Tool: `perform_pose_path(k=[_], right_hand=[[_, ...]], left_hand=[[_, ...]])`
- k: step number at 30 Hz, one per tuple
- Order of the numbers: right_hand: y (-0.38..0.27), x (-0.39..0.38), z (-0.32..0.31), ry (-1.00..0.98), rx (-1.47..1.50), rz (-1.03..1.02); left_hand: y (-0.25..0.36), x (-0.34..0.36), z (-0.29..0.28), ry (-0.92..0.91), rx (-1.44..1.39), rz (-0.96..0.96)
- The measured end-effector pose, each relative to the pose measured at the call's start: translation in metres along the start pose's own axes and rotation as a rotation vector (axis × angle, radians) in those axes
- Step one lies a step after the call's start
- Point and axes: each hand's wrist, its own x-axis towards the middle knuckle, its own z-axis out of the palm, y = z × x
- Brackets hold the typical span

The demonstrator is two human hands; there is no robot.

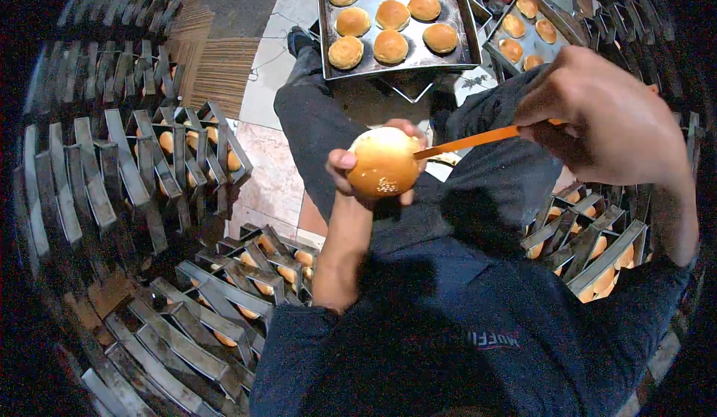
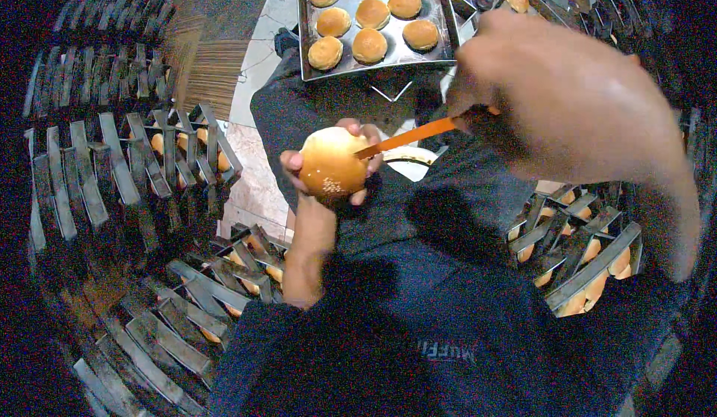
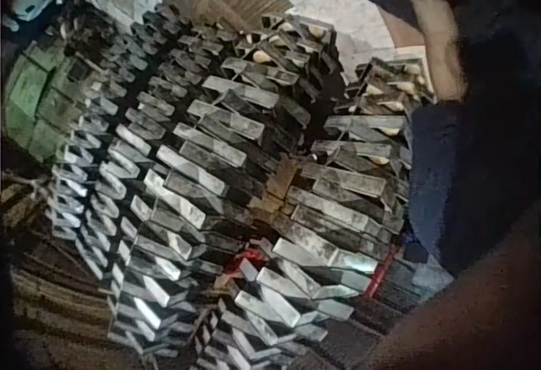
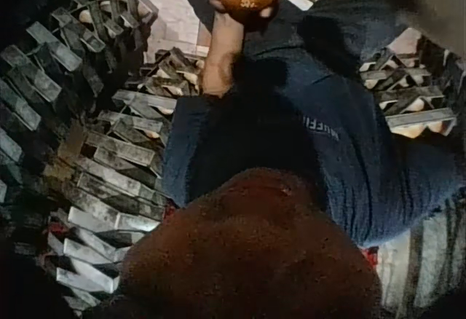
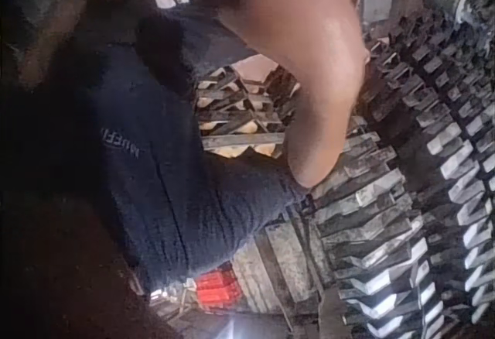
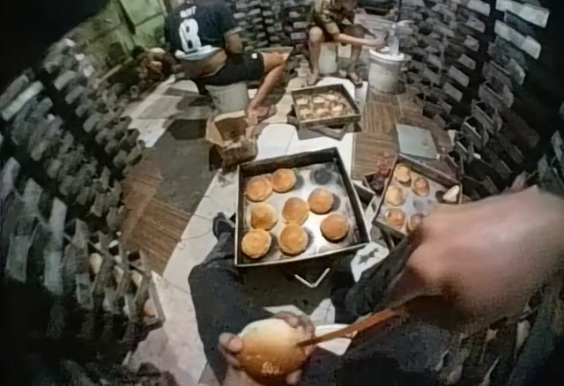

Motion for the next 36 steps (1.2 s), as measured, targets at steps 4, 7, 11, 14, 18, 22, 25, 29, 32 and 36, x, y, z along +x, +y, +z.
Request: perform_pose_path(k=[4,7,11,14,18,22,25,29,32,36], right_hand=[[0.004,0.01,0.019,0.136,-0.051,-0.049],[0.009,0.008,0.016,0.146,-0.083,-0.015],[0.005,0.009,0.023,0.115,-0.051,0.073],[0.009,0.009,0.034,0.201,-0.036,0.036],[0.005,0.004,0.014,0.026,-0.047,0.08],[-0.002,0.017,0.021,0.09,-0.13,0.072],[-0.004,0.006,0.016,0.162,-0.121,0.109],[-0.005,0.018,0.009,-0.013,-0.043,0.183],[-0.009,0.032,0.021,-0.122,-0.054,0.215],[0.004,0.012,0.011,-0.109,-0.012,0.173]], left_hand=[[-0.001,0.008,-0.011,0.056,0.108,-0.004],[0.003,0.001,-0.003,0.166,0.003,0.08],[0.004,0.004,-0.006,0.128,0.081,0.12],[0.002,0.004,-0.014,0.221,0.103,0.148],[0.0,0.006,-0.009,0.2,0.005,0.18],[-0.005,0.016,-0.004,0.15,-0.021,0.175],[0.004,0.006,-0.007,0.191,-0.094,0.253],[-0.002,0.017,0.002,0.238,-0.058,0.22],[-0.002,0.016,-0.006,0.211,-0.145,0.253],[0.005,0.006,-0.005,0.257,-0.163,0.352]])
